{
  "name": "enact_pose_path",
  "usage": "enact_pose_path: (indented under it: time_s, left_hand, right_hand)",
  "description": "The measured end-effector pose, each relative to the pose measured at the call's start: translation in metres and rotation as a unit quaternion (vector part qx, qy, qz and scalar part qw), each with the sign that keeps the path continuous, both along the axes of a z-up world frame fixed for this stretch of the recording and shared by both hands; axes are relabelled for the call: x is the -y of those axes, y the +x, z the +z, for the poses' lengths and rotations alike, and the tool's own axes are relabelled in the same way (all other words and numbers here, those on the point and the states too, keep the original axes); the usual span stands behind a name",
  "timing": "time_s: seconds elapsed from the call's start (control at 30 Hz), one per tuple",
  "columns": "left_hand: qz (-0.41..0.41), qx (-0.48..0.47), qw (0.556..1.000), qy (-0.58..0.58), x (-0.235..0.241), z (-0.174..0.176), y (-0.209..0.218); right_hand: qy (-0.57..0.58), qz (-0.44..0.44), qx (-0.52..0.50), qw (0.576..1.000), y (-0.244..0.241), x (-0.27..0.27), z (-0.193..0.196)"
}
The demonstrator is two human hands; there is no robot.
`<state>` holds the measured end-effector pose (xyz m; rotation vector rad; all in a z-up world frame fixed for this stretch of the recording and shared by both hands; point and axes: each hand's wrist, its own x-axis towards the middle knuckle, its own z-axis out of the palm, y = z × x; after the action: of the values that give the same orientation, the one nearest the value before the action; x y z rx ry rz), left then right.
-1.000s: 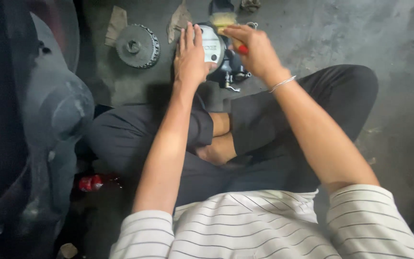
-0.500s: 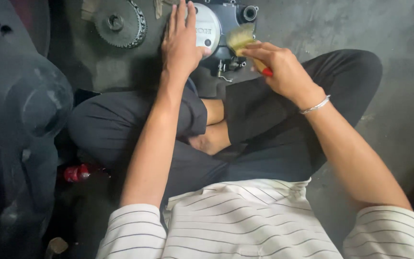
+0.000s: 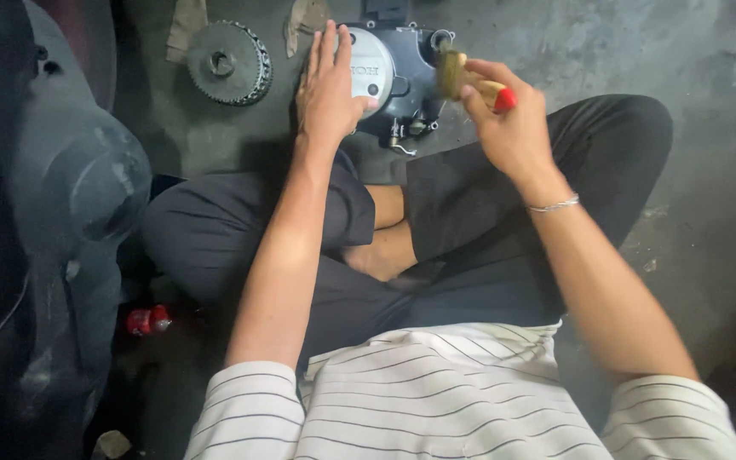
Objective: Cleaning motorcycle engine parts including gears and a crankcase cover using a brush and solvent.
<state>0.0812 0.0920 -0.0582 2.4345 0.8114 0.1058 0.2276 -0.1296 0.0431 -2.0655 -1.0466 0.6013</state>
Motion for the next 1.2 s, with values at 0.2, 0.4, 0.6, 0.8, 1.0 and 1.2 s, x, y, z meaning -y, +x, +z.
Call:
enact_pose_path:
  time_s: [0.2, 0.4, 0.6, 0.8, 1.0, 1.2]
  left_hand:
    - [0.006, -0.021, 1.0, -0.017, 0.0, 0.005, 0.002]
    - [0.0, -0.004, 1.0, 0.002, -0.002, 0.006, 0.004]
    - [0.009, -0.017, 0.999, -0.027, 0.001, 0.011, 0.001]
    - [0.007, -0.02, 1.0, -0.02, 0.001, 0.007, 0.001]
    - [-0.001, 0.004, 1.0, -0.021, 0.0, 0.004, -0.002]
    - [-0.001, 0.0, 1.0, -0.021, -0.002, 0.0, -0.001]
  right_hand:
    - [0.152, -0.21, -0.44, 0.86, -0.006, -0.013, -0.059]
    - [0.055, -0.177, -0.396, 0.899, 0.018, -0.003, -0.042]
    - [-0.002, -0.129, -0.195, 0.972, 0.027, -0.007, -0.027]
    - [0.124, -0.113, -0.252, 0.953, 0.002, -0.018, -0.034]
    - [0.055, -0.177, -0.274, 0.944, 0.01, -0.004, -0.031]
    - [-0.014, -0.109, -0.001, 0.994, 0.011, -0.005, -0.02]
